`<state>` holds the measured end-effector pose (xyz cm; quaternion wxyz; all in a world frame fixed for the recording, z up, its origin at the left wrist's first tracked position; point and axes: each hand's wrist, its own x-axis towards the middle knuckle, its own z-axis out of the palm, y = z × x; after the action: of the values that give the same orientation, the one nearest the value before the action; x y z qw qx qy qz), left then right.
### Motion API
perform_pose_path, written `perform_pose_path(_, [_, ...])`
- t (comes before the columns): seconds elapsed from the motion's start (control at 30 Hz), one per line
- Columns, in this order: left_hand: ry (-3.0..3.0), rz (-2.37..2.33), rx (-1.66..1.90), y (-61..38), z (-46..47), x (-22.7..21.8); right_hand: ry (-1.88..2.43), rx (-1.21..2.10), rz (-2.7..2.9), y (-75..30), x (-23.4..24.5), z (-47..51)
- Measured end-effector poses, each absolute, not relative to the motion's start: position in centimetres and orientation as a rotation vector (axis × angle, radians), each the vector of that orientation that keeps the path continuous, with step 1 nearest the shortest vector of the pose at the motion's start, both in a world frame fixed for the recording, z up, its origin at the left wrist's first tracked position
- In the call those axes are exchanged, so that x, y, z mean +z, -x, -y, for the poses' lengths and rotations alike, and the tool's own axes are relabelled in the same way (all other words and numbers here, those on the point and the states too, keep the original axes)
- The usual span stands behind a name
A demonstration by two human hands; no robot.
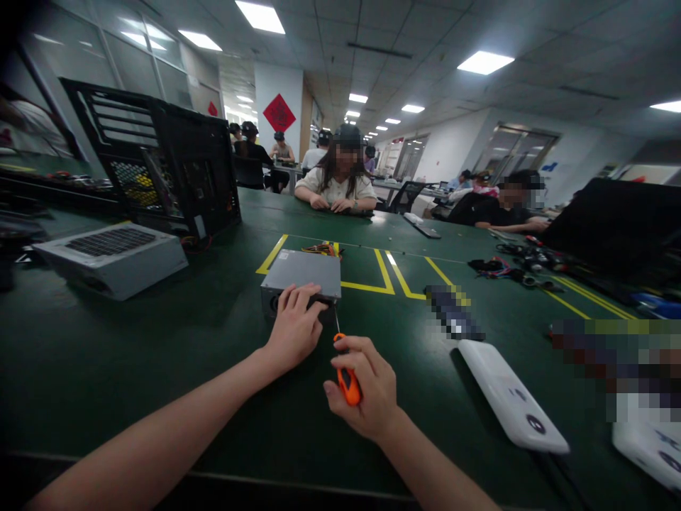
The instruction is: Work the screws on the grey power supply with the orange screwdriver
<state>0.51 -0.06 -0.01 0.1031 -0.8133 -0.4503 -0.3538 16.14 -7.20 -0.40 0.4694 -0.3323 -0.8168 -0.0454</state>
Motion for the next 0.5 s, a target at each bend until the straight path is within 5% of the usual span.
perform_pose_path(0.5, [2.482, 1.239, -1.018, 0.36, -0.17, -0.31, 0.824, -0.093, 2.121, -15.6, 0.0, 7.22])
